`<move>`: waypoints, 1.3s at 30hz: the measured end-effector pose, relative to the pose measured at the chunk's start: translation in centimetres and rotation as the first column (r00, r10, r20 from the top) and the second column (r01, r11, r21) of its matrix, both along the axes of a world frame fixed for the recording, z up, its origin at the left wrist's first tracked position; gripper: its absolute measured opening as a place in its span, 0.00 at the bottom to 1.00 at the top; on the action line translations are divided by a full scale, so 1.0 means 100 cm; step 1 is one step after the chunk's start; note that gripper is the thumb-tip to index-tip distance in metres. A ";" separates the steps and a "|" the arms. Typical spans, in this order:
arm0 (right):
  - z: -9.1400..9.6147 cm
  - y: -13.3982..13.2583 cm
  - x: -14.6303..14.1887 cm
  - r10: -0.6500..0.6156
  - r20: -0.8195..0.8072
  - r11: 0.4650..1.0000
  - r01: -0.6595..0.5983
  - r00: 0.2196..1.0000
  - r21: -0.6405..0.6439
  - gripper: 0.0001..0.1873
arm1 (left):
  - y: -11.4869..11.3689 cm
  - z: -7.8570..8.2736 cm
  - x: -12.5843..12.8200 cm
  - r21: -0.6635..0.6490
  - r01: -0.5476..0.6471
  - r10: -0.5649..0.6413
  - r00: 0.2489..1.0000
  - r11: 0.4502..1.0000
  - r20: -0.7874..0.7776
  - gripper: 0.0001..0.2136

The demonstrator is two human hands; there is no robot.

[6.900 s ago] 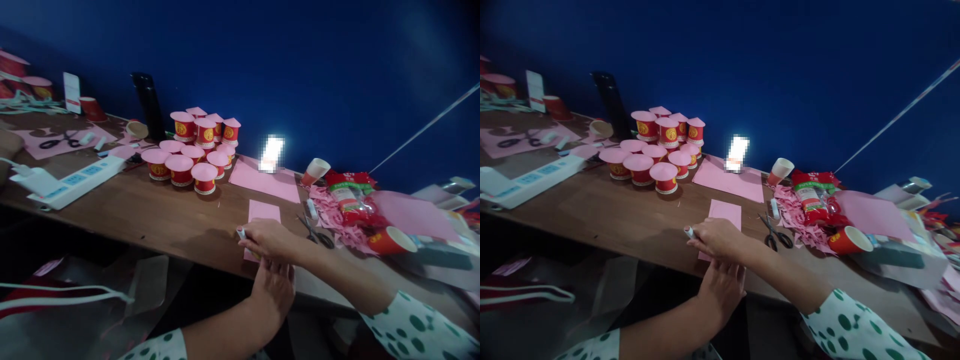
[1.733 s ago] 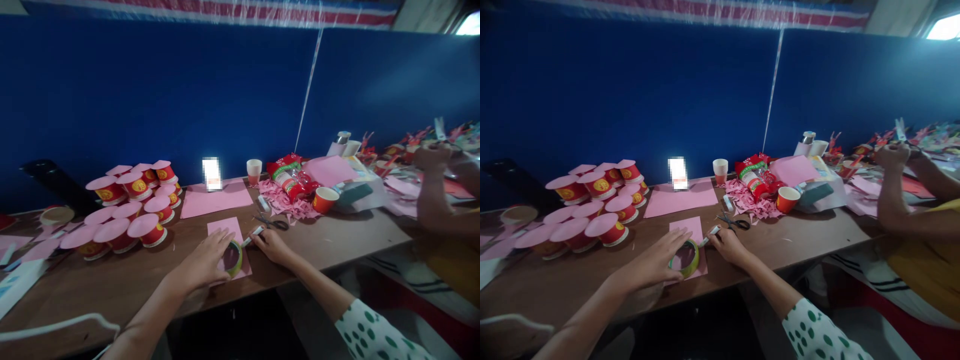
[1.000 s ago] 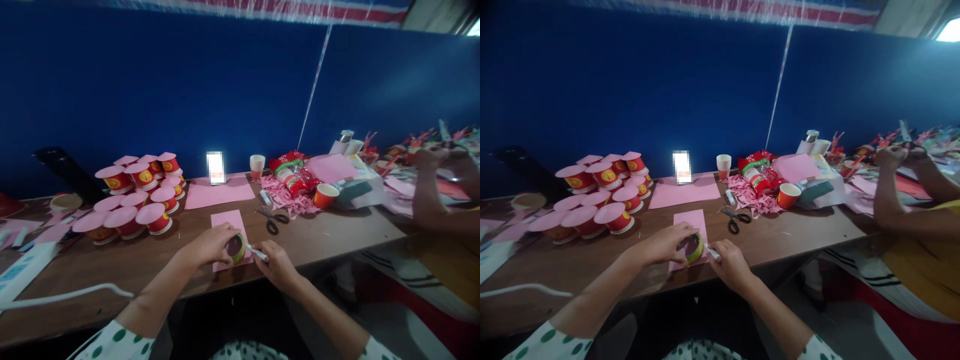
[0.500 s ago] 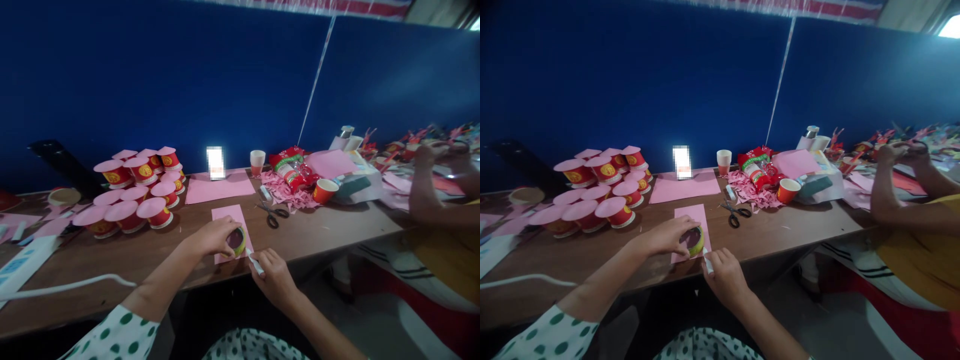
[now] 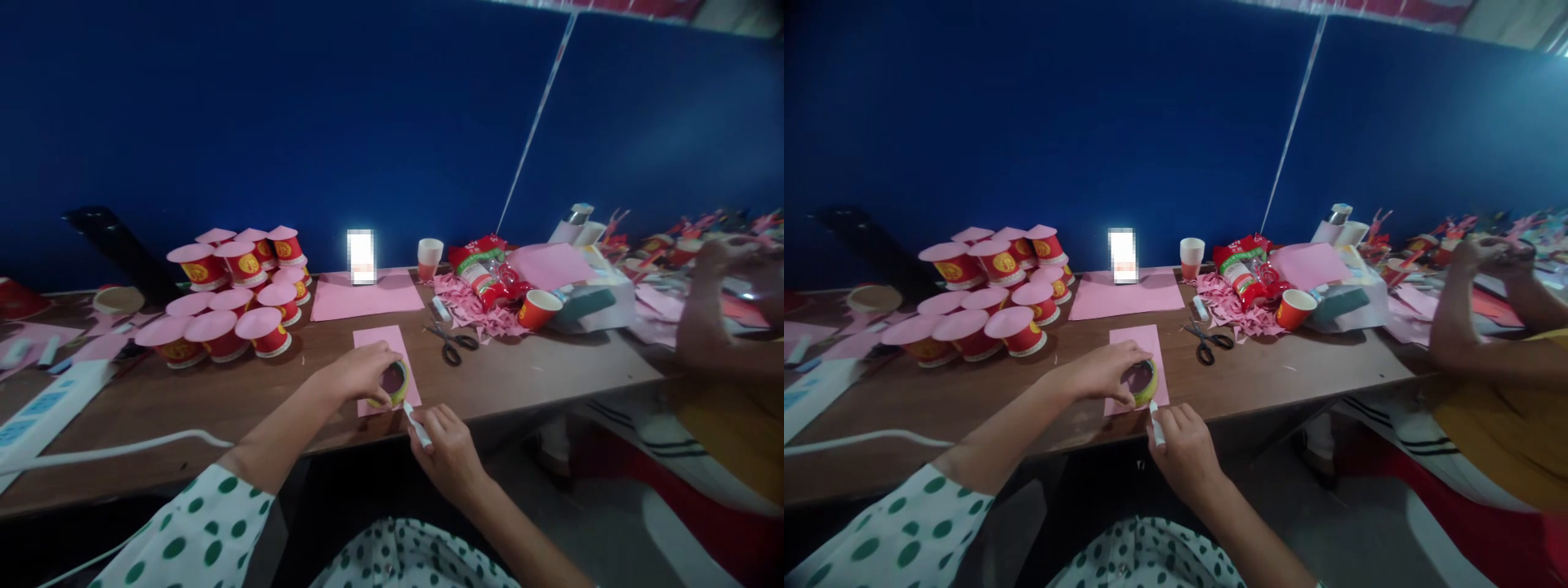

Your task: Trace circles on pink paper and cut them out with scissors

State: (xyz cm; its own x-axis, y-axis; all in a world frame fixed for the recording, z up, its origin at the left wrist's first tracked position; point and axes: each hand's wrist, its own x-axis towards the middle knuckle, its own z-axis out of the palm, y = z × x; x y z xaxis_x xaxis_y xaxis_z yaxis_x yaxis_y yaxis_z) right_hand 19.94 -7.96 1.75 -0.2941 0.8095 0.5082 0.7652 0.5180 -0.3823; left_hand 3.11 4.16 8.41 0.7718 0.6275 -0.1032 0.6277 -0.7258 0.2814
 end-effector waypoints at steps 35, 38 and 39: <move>0.001 -0.003 -0.028 0.150 -0.035 0.988 -0.149 0.988 0.029 0.08 | -0.002 0.003 0.001 -0.024 -0.025 0.025 1.000 0.999 -0.013 0.33; 0.001 -0.002 -0.029 0.166 -0.027 0.986 -0.166 0.986 0.024 0.09 | -0.002 0.004 0.001 -0.018 -0.021 0.021 1.000 1.000 -0.011 0.33; 0.001 -0.002 -0.030 0.169 -0.023 0.985 -0.169 0.985 0.023 0.09 | -0.002 0.004 0.001 -0.017 -0.020 0.020 1.000 1.000 -0.010 0.33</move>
